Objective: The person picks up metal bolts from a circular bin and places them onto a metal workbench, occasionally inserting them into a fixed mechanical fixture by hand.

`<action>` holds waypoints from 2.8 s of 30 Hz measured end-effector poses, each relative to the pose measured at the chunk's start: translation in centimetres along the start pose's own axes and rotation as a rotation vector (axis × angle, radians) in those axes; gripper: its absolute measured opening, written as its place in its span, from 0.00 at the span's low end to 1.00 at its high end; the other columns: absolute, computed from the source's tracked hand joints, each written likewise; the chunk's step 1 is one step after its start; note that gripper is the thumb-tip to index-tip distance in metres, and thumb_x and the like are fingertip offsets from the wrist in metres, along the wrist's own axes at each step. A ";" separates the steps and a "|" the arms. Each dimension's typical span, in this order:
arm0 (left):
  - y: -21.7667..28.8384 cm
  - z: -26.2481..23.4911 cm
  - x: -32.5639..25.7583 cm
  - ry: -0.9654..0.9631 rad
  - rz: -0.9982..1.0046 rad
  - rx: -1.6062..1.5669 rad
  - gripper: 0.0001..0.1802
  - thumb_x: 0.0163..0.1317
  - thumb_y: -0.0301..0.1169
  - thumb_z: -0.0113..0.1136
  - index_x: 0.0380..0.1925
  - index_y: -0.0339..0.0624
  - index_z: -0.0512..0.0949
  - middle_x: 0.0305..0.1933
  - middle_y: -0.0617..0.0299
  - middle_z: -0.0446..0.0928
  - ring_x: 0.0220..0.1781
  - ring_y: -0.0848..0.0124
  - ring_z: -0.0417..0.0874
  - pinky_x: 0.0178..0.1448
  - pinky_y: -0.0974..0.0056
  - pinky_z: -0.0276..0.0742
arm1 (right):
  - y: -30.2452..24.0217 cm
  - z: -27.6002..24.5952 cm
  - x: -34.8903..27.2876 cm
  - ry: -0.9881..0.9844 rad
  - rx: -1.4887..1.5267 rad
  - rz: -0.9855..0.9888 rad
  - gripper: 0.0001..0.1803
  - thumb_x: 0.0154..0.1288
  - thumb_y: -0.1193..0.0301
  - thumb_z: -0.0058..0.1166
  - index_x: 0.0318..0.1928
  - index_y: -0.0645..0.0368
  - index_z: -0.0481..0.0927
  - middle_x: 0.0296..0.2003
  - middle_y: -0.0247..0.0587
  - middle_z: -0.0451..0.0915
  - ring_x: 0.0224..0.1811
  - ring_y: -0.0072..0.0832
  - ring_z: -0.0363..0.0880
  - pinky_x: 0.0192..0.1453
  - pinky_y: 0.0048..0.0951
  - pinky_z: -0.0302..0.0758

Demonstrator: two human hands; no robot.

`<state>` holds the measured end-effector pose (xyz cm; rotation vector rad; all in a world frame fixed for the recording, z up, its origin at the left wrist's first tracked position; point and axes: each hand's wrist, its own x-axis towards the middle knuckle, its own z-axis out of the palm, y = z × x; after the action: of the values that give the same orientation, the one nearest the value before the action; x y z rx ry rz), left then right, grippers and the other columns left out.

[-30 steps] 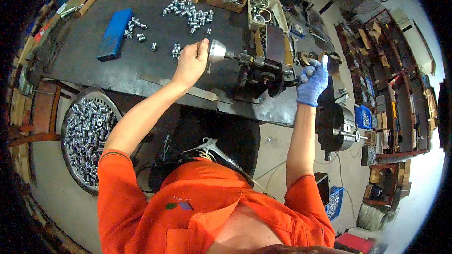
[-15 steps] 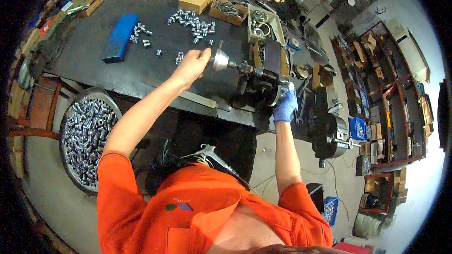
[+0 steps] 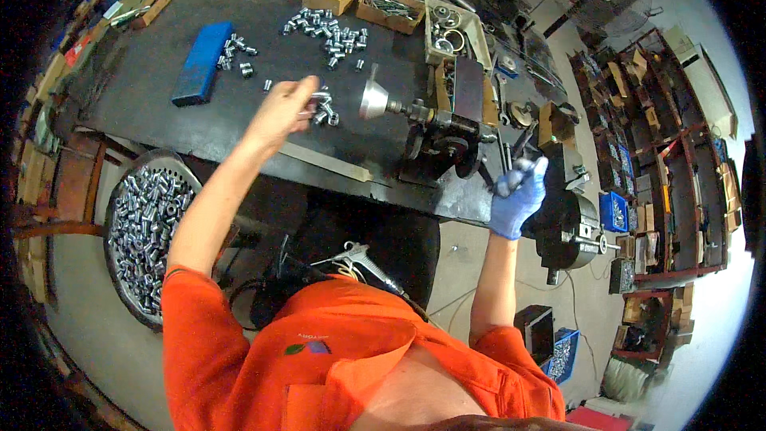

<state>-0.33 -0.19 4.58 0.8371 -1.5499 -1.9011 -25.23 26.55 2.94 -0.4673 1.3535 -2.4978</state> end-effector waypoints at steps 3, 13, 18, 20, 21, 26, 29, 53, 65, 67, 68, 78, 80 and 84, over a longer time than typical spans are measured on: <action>-0.7 -6.2 -2.7 0.196 0.011 0.159 0.19 0.59 0.48 0.54 0.27 0.42 0.72 0.18 0.74 0.62 0.16 0.86 0.60 0.17 0.78 0.52 | 3.8 -2.0 0.9 0.196 -0.015 0.201 0.21 0.65 0.53 0.45 0.24 0.56 0.72 0.10 0.25 0.62 0.09 0.13 0.55 0.10 0.17 0.50; -4.5 -22.7 -15.1 0.758 0.228 1.633 0.12 0.55 0.34 0.56 0.32 0.34 0.74 0.33 0.45 0.77 0.36 0.47 0.77 0.39 0.52 0.71 | 7.3 -1.7 4.2 0.067 0.118 0.287 0.17 0.66 0.57 0.45 0.23 0.53 0.71 0.14 0.23 0.66 0.13 0.12 0.61 0.16 0.13 0.59; -2.4 -11.4 -5.6 0.428 0.306 1.338 0.14 0.54 0.37 0.57 0.37 0.41 0.76 0.34 0.50 0.78 0.39 0.54 0.79 0.40 0.55 0.74 | 6.7 -1.7 3.3 0.124 0.048 0.245 0.16 0.66 0.58 0.46 0.25 0.53 0.72 0.15 0.23 0.66 0.13 0.12 0.60 0.16 0.13 0.55; -3.3 -7.8 -0.4 0.326 0.277 1.130 0.18 0.54 0.45 0.57 0.31 0.41 0.78 0.31 0.51 0.79 0.38 0.54 0.79 0.40 0.55 0.74 | 6.7 -1.7 3.2 0.056 0.035 0.270 0.18 0.65 0.55 0.46 0.23 0.51 0.70 0.13 0.22 0.63 0.13 0.11 0.59 0.15 0.14 0.53; -4.6 -7.0 2.6 0.307 0.262 1.149 0.20 0.53 0.48 0.56 0.29 0.41 0.79 0.31 0.51 0.79 0.38 0.54 0.79 0.40 0.54 0.74 | 6.7 -1.8 3.2 0.043 0.018 0.268 0.17 0.65 0.55 0.46 0.23 0.52 0.70 0.13 0.22 0.63 0.13 0.11 0.59 0.14 0.14 0.52; -6.8 -4.7 8.8 0.247 0.066 1.236 0.20 0.50 0.47 0.60 0.25 0.39 0.80 0.28 0.50 0.79 0.34 0.55 0.80 0.38 0.55 0.74 | 6.9 -1.7 2.7 0.199 -0.158 0.228 0.19 0.63 0.53 0.49 0.25 0.55 0.73 0.15 0.28 0.70 0.12 0.13 0.61 0.13 0.14 0.52; -8.0 -6.8 8.9 0.209 0.188 1.100 0.17 0.49 0.42 0.63 0.26 0.37 0.80 0.25 0.51 0.78 0.29 0.61 0.80 0.34 0.58 0.73 | 7.3 -3.2 3.1 0.132 -0.085 0.250 0.20 0.63 0.53 0.48 0.25 0.57 0.74 0.16 0.29 0.72 0.12 0.13 0.62 0.13 0.14 0.53; -0.2 1.7 2.5 -0.384 0.255 0.030 0.09 0.55 0.17 0.53 0.37 0.29 0.73 0.30 0.58 0.77 0.29 0.74 0.79 0.35 0.70 0.73 | 0.0 -0.1 -0.3 0.030 -0.046 0.208 0.24 0.66 0.51 0.42 0.28 0.61 0.75 0.09 0.26 0.58 0.08 0.16 0.51 0.11 0.19 0.51; -1.5 2.6 2.1 -0.248 0.371 0.063 0.12 0.53 0.20 0.59 0.39 0.31 0.76 0.34 0.60 0.78 0.31 0.75 0.79 0.35 0.71 0.75 | 5.5 2.2 11.3 0.112 -0.174 0.183 0.21 0.63 0.50 0.47 0.22 0.52 0.72 0.10 0.23 0.57 0.09 0.15 0.53 0.11 0.19 0.48; -1.5 2.8 2.3 -0.257 0.380 0.049 0.12 0.53 0.20 0.59 0.40 0.32 0.76 0.33 0.60 0.78 0.30 0.76 0.78 0.34 0.72 0.75 | 7.9 -1.2 11.5 0.076 -0.224 0.226 0.18 0.64 0.54 0.46 0.25 0.53 0.74 0.14 0.27 0.68 0.15 0.20 0.66 0.20 0.21 0.64; -1.6 2.8 2.4 -0.261 0.384 0.044 0.12 0.53 0.20 0.59 0.40 0.32 0.76 0.32 0.60 0.79 0.30 0.76 0.78 0.34 0.72 0.75 | 8.7 -1.6 10.0 0.100 -0.172 0.233 0.17 0.65 0.55 0.45 0.27 0.54 0.74 0.17 0.29 0.71 0.18 0.21 0.70 0.24 0.23 0.69; -2.0 2.5 2.3 -0.289 0.332 -0.003 0.10 0.54 0.21 0.58 0.37 0.27 0.76 0.30 0.56 0.78 0.26 0.75 0.77 0.30 0.71 0.75 | 3.5 -2.1 1.6 0.076 0.009 0.435 0.18 0.65 0.56 0.44 0.25 0.56 0.73 0.10 0.23 0.61 0.07 0.14 0.54 0.07 0.17 0.48; -1.8 2.5 2.2 -0.279 0.315 0.001 0.10 0.55 0.22 0.57 0.36 0.27 0.76 0.28 0.57 0.78 0.25 0.75 0.77 0.29 0.71 0.75 | 4.6 -1.6 1.9 0.164 0.001 0.367 0.13 0.64 0.61 0.45 0.29 0.56 0.74 0.15 0.27 0.67 0.12 0.17 0.63 0.13 0.17 0.59; -1.4 3.0 1.9 -0.255 0.273 0.074 0.09 0.59 0.26 0.55 0.32 0.28 0.76 0.23 0.61 0.75 0.22 0.77 0.74 0.26 0.72 0.72 | 8.0 -2.6 5.5 0.065 -0.031 0.296 0.15 0.64 0.57 0.47 0.31 0.54 0.74 0.18 0.26 0.69 0.14 0.15 0.62 0.15 0.15 0.59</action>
<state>-3.84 0.64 3.37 0.3966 -1.7925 -1.8110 -30.67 22.25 -4.26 -0.1770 1.3748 -2.2704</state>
